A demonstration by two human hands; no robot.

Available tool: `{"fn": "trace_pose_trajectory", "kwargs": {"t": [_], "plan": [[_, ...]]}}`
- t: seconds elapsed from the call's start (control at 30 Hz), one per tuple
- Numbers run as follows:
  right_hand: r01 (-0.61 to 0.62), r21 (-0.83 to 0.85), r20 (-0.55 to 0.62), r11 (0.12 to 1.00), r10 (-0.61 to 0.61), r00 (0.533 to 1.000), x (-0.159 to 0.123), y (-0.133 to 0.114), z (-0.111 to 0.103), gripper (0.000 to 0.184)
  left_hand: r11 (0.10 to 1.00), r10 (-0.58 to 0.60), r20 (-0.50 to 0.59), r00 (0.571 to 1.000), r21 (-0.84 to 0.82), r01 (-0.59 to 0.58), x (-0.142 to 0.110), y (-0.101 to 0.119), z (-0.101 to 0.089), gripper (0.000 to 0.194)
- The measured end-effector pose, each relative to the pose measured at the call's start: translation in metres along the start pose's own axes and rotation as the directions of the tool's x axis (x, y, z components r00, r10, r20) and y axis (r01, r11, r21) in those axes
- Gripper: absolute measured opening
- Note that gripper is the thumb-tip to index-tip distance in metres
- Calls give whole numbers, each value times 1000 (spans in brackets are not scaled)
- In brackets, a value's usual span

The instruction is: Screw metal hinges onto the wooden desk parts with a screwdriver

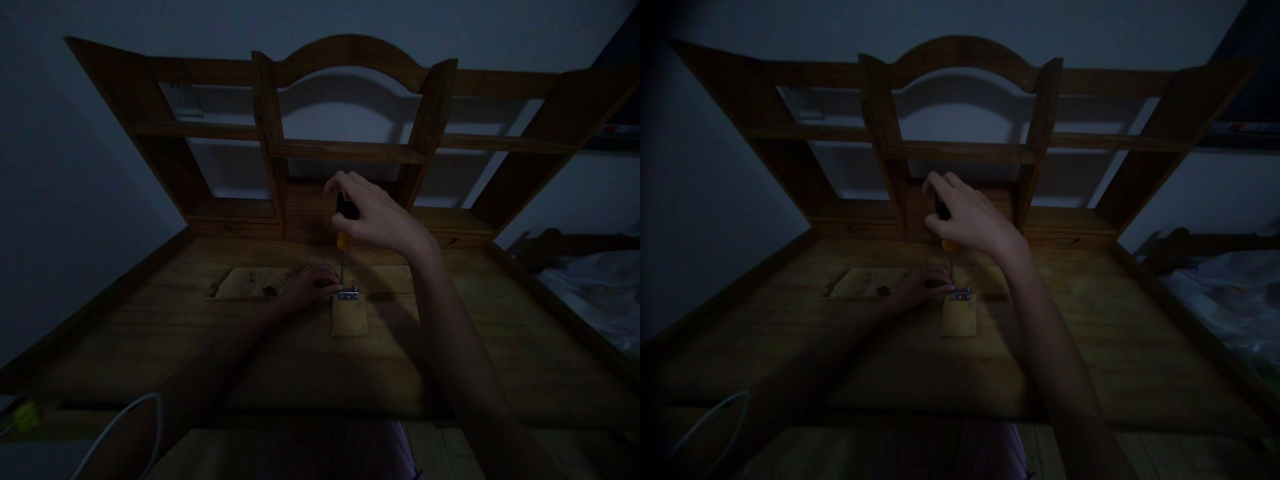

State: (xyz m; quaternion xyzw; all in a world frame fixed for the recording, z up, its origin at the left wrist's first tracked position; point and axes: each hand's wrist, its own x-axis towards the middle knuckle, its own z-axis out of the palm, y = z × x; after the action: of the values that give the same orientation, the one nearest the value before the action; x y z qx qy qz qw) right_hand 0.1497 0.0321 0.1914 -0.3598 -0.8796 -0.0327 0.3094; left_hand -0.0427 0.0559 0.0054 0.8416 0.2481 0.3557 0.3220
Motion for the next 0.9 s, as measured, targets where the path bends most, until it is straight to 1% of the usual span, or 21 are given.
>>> {"fn": "trace_pose_trajectory", "kwargs": {"t": [0.17, 0.4, 0.57, 0.67, 0.9], "plan": [[-3, -27, -19, 1000, 3, 1000, 0, 2, 2, 30, 1000, -16, 0, 1000, -6, 16, -1, -1, 0, 21], [-32, -78, -4, 996, 32, 999, 0, -2, -2, 33, 1000, -6, 0, 1000, -16, 6, 0, -1, -1, 23], [-34, -73, 3, 997, 34, 999, 0, -3, -3, 35, 1000, 2, 28, 1000, -4, -2, 0, -3, -2, 24], [-31, -65, 1, 997, 31, 1000, 0, -1, -2, 31, 1000, 4, 32, 999, 5, -4, 0, -2, -2, 23], [-16, -46, 1, 999, 16, 1000, 1, 2, -2, 27, 1000, 7, 29, 1000, -30, -6, -1, -2, -1, 20]]}}
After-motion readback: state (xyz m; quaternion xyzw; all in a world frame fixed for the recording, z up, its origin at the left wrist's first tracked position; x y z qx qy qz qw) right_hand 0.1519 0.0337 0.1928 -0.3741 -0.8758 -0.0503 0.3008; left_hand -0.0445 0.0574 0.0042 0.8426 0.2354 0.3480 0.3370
